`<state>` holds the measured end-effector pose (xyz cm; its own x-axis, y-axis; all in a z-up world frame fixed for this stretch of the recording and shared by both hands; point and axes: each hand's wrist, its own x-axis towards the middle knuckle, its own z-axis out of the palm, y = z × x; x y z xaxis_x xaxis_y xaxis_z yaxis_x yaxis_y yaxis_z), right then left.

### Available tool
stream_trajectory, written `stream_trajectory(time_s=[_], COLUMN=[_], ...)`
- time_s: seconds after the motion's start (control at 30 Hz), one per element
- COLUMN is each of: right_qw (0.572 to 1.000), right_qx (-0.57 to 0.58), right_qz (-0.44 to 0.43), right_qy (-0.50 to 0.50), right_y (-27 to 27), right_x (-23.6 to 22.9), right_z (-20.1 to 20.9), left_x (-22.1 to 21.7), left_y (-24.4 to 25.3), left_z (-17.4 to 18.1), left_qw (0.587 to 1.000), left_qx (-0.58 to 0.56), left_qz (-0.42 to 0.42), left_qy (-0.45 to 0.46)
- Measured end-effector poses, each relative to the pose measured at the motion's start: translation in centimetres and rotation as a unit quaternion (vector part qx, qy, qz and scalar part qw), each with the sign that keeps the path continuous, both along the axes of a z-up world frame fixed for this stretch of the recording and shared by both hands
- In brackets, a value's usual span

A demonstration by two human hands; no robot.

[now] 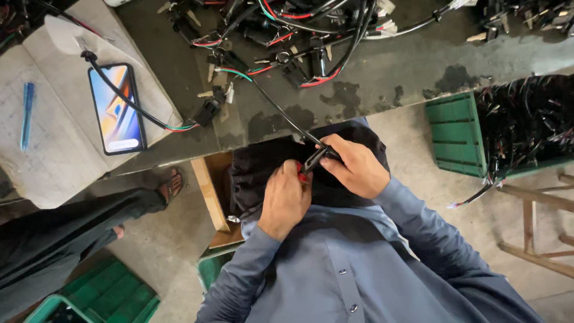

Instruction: The person repeatedly picks up small black cylindrical components with attached wires from a pile on a table. Using red-handled pliers, they strip the outer insulation from the wires and then discard the components back onto the table.

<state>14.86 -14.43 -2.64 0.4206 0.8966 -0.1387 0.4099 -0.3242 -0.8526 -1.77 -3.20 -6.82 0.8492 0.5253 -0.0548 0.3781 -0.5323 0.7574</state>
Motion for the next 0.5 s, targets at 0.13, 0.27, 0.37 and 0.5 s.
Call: stream_trajectory(time_s=[0.13, 0.27, 0.37, 0.5], right_qw=[0.996, 0.957, 0.959, 0.959], right_qx=[0.067, -0.126, -0.047, 0.027], right_qz=[-0.01, -0.083, -0.101, -0.102], right_qy=[-0.061, -0.246, -0.259, -0.263], right_y=[0.6, 0.5, 0.1, 0.3], right_x=[-0.8, -2.6, -2.9, -2.4], right_z=[2.1, 2.2, 1.3, 1.1], left_x=[0.0, 0.0, 0.5, 1.9], left_y=[0.3, -0.1, -0.2, 0.0], left_z=[-0.4, -0.4, -0.2, 0.6], left_qw=[0.998, 0.996, 0.993, 0.994], left_qx=[-0.043, -0.083, -0.115, -0.009], left_qz=[-0.009, -0.004, -0.006, 0.019], left_qy=[-0.051, 0.026, -0.019, -0.109])
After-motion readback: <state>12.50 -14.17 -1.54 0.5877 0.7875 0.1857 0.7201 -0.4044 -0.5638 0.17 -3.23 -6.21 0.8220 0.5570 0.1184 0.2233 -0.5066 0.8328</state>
